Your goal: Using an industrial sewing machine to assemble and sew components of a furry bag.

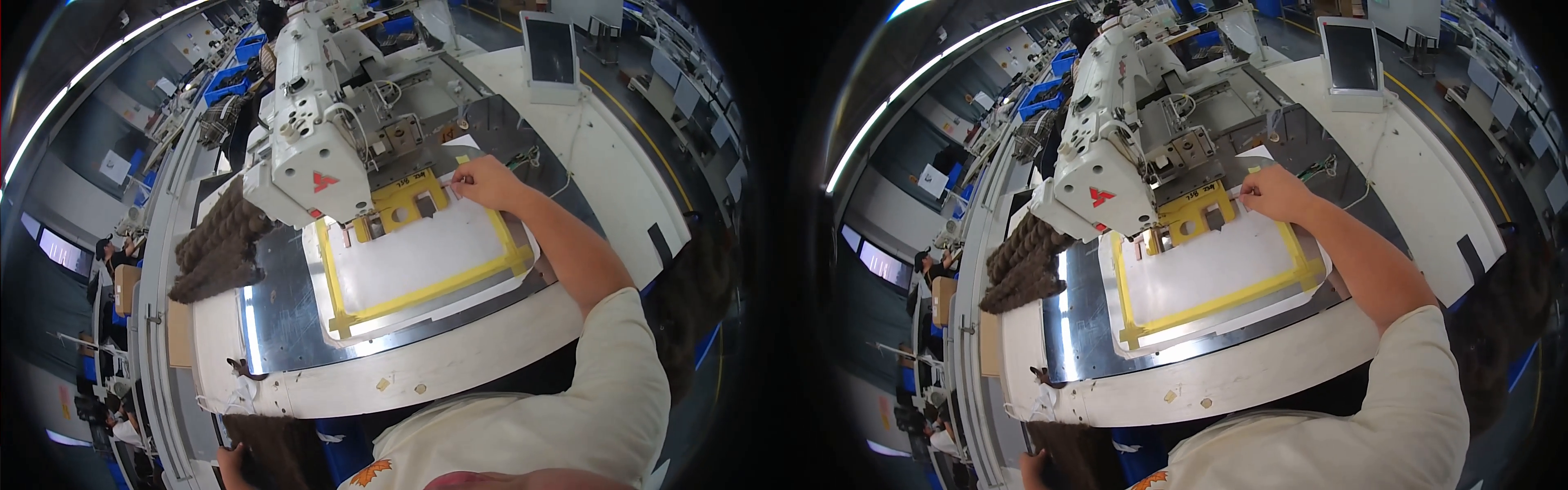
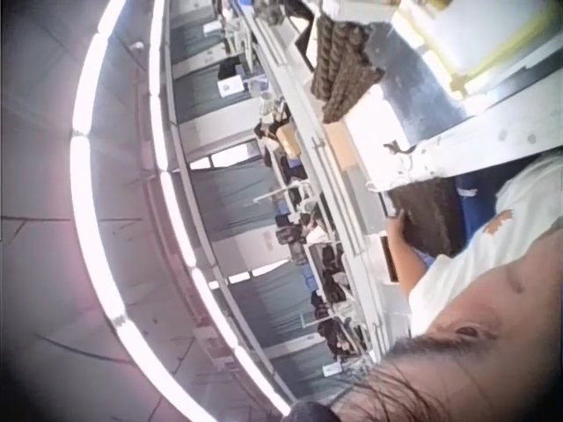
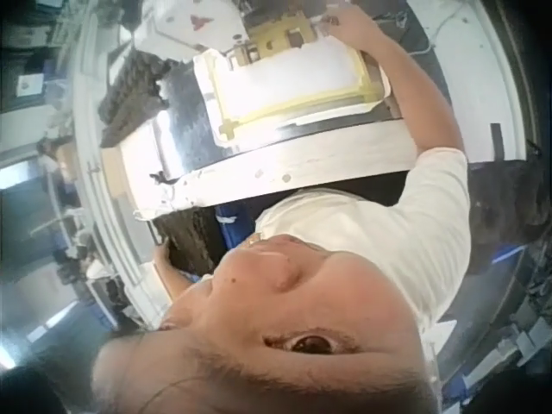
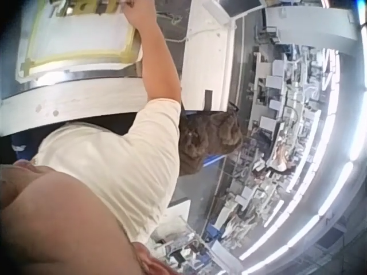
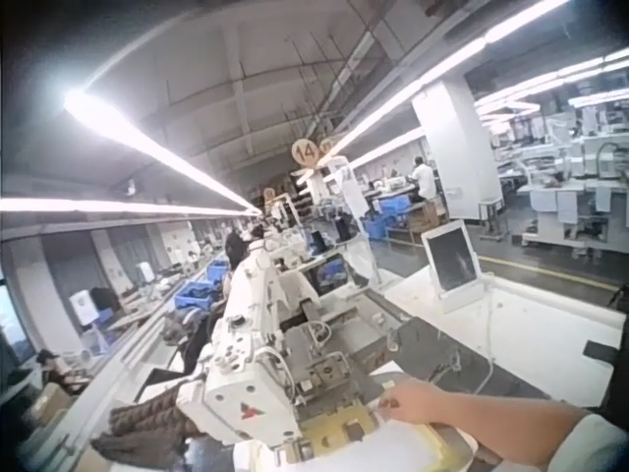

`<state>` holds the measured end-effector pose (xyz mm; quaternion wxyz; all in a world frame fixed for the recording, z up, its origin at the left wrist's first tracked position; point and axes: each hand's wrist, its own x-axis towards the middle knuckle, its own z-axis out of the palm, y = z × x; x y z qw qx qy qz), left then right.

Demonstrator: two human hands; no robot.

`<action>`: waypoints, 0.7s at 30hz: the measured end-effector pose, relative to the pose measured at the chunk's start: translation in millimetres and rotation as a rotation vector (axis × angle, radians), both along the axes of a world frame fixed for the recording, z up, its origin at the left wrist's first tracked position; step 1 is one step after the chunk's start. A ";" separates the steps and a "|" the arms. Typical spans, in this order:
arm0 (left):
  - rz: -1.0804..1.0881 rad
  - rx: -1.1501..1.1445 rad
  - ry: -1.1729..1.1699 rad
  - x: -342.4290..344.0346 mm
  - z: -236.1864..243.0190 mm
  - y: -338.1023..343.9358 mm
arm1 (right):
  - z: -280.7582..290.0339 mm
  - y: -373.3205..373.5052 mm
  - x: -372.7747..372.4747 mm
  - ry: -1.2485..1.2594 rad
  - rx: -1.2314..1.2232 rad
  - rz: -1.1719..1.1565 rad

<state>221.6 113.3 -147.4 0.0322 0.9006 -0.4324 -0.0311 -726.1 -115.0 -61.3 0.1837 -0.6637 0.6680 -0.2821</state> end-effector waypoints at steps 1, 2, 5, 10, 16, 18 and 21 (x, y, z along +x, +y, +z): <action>-0.013 -0.007 -0.003 -4.7 0.0 -2.7 | 1.3 1.1 -1.4 -0.003 -0.007 -0.013; -0.016 -0.037 -0.056 -7.2 0.9 2.3 | 1.3 1.5 -0.7 0.007 -0.012 0.001; -0.098 0.166 -0.206 -135.3 63.4 -32.0 | -3.6 9.9 -9.8 0.010 0.006 -0.042; -0.006 -0.038 -0.678 -241.5 148.8 -20.7 | 6.5 3.4 3.3 -0.049 0.010 0.023; -0.404 -0.500 -0.863 -324.3 238.9 -85.8 | 35.8 21.3 20.9 -0.065 -0.095 0.087; -0.606 -0.668 -0.835 -359.1 254.2 -102.9 | 63.3 39.4 34.3 -0.073 -0.007 0.116; -0.971 -0.850 -0.800 -429.1 270.0 -131.7 | 91.2 65.3 52.5 -0.146 0.028 0.228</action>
